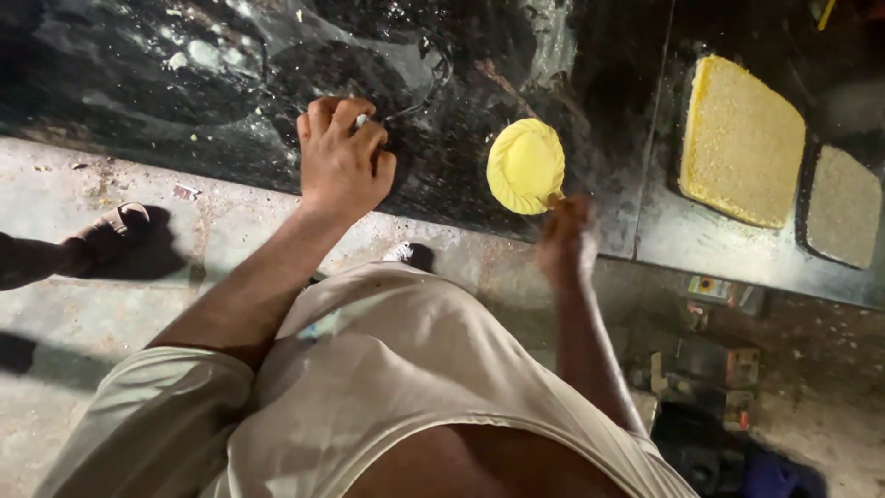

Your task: Crimp edges of circular dough pieces on a bakery workstation.

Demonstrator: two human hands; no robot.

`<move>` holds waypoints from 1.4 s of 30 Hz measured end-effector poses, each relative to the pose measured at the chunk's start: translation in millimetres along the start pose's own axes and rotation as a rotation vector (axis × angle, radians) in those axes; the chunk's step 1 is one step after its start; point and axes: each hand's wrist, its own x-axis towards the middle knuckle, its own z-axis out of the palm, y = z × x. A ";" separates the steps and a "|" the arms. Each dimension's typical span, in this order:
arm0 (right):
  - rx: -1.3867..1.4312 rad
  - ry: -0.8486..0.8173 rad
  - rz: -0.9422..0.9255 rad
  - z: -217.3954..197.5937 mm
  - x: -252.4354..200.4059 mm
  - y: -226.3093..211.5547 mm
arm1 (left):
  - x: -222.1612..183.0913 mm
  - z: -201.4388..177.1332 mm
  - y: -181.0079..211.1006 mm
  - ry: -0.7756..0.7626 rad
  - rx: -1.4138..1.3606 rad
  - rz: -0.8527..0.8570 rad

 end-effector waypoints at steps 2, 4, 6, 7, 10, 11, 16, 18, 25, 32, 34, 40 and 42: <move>-0.180 -0.062 -0.056 -19.0 -0.4 -27.1 | 1.3 0.0 0.2 -0.008 -0.012 0.000; -0.202 -0.222 -0.042 -47.2 7.4 -48.7 | 2.5 -0.3 2.7 -0.022 -0.002 0.008; -0.093 -0.236 -0.087 -25.7 8.3 -3.3 | 2.7 -0.1 3.6 -0.021 -0.012 0.023; 0.020 -0.251 -0.147 -15.2 11.8 19.3 | 3.5 -0.2 3.6 -0.010 -0.011 0.029; 0.432 -0.031 0.138 42.5 13.9 97.0 | 4.1 0.2 -0.4 -0.040 0.045 0.013; 0.435 -0.037 0.132 44.8 15.2 98.3 | 2.4 -0.8 -0.9 -0.039 0.051 0.007; 0.421 0.019 0.332 31.1 12.3 67.3 | 4.0 -2.8 3.6 -0.011 -0.026 -0.004; 0.207 -0.024 0.251 20.0 10.0 41.4 | 3.0 -2.5 2.1 -0.007 -0.025 -0.006; 0.108 -0.043 -0.032 2.5 -5.3 15.6 | 5.6 -6.3 5.8 -0.018 -0.027 -0.006; 0.431 -0.051 0.243 48.4 21.6 67.1 | 0.2 -2.7 4.2 -0.004 -0.021 0.007; 0.430 0.030 0.281 62.1 23.1 63.9 | 2.7 -5.6 2.7 0.019 -0.031 0.019; 0.206 0.049 0.019 28.2 13.1 69.3 | 2.2 -6.6 2.1 -0.002 0.005 0.009; 0.199 0.036 0.114 -2.7 17.2 41.1 | 3.5 -6.7 4.1 -0.003 -0.012 0.002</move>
